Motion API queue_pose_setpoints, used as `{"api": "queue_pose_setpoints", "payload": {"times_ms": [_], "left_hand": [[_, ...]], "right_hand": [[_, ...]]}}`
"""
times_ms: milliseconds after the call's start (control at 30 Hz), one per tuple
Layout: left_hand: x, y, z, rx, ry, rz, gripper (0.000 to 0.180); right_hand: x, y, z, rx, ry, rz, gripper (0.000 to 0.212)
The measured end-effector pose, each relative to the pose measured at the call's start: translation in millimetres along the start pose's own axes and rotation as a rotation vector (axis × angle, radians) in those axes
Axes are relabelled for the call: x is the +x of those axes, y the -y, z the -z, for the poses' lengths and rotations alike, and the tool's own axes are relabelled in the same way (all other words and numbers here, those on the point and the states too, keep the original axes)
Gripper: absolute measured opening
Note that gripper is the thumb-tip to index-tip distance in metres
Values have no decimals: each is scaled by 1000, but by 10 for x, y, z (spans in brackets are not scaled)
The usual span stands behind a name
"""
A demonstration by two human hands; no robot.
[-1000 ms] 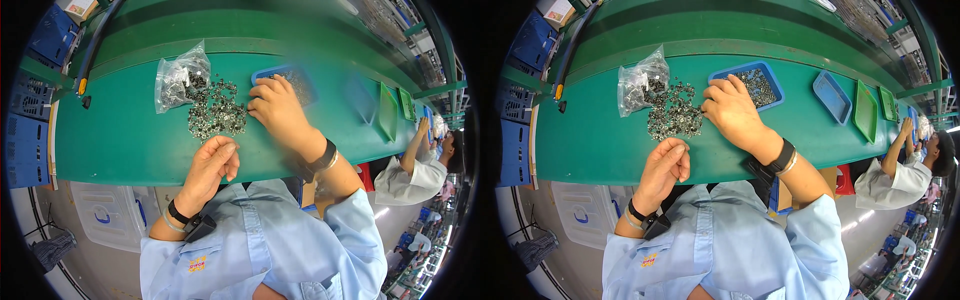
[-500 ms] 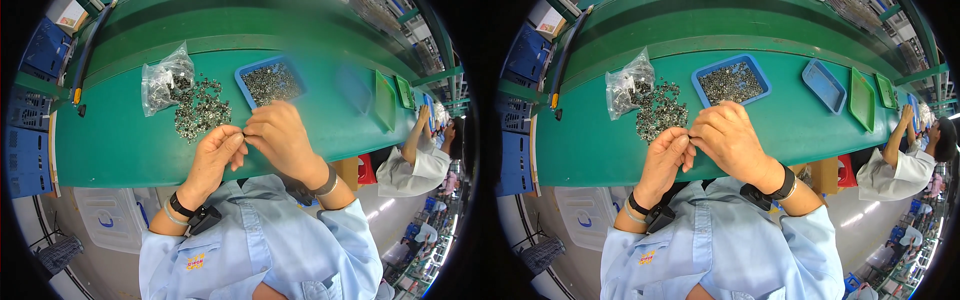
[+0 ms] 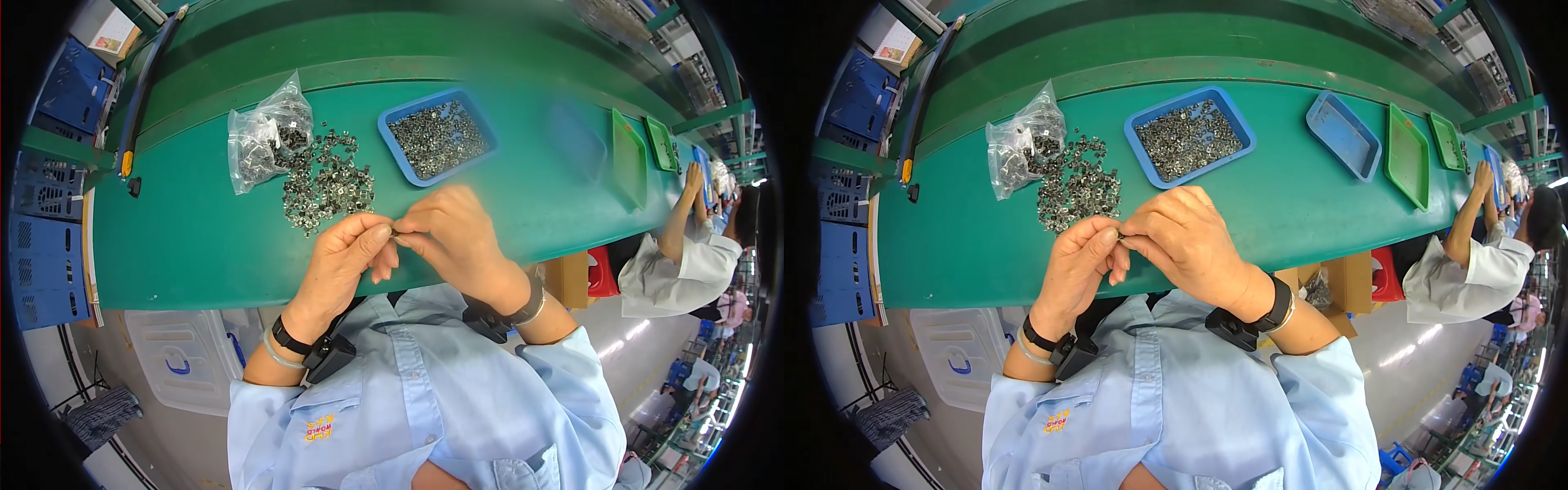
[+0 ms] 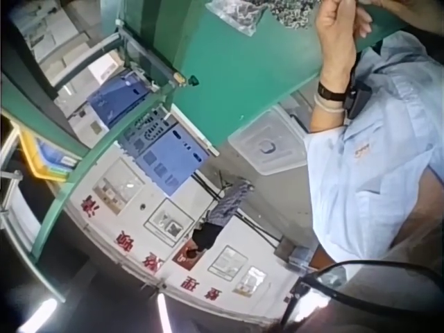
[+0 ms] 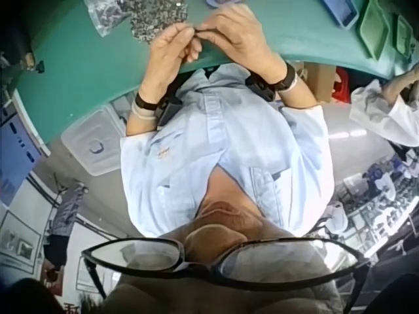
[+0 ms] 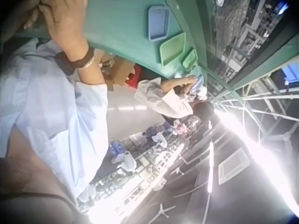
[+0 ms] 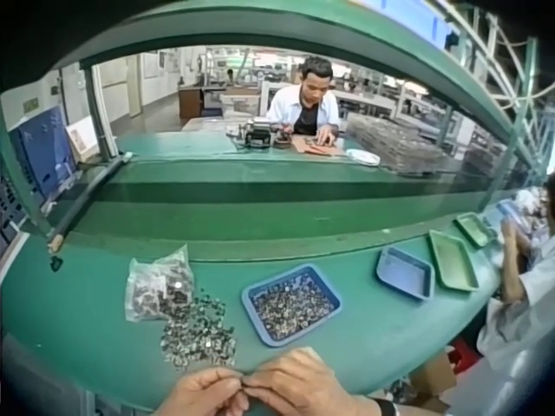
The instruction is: The person picks up a small metal component from a pile on the table, inspects it, and places it into a blue tray, repeating this process for several components.
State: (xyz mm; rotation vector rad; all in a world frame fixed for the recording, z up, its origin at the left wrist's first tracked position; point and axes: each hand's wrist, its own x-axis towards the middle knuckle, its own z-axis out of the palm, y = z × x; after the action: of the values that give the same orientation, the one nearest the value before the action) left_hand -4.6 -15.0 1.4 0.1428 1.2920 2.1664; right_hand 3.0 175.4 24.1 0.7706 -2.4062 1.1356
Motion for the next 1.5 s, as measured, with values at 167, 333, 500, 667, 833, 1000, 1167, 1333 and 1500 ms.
{"api": "queue_pose_setpoints", "payload": {"times_ms": [167, 333, 500, 667, 833, 1000, 1167, 1333, 1500], "left_hand": [[-45, -7, -20, -50, -27, 0, 23], [-45, -1, -8, -91, -2, 50, 24], [-1, -47, -95, -186, -107, 7, 24], [-26, -50, 16, -199, 6, -1, 31], [-26, -71, 20, -157, 88, 7, 39], [-36, -71, 14, -188, 76, 19, 41], [-30, -87, 29, -147, 105, 13, 41], [-21, -88, 9, -147, 73, 20, 37], [-87, -62, -49, -112, -9, 97, 27]], "right_hand": [[-10, 9, -50, -14, -22, -7, 23], [-31, 29, -127, -4, -67, -17, 18], [-11, 31, -114, -25, -72, -58, 24], [-22, 23, -79, 151, 2, -125, 22], [-11, 7, -65, 433, 137, -270, 17], [-25, 14, -85, 551, 159, -357, 14], [-42, 24, -79, 613, 175, -382, 15], [-38, 4, -69, 516, 137, -262, 17], [-51, -28, -136, 315, -26, -124, 22]]}}
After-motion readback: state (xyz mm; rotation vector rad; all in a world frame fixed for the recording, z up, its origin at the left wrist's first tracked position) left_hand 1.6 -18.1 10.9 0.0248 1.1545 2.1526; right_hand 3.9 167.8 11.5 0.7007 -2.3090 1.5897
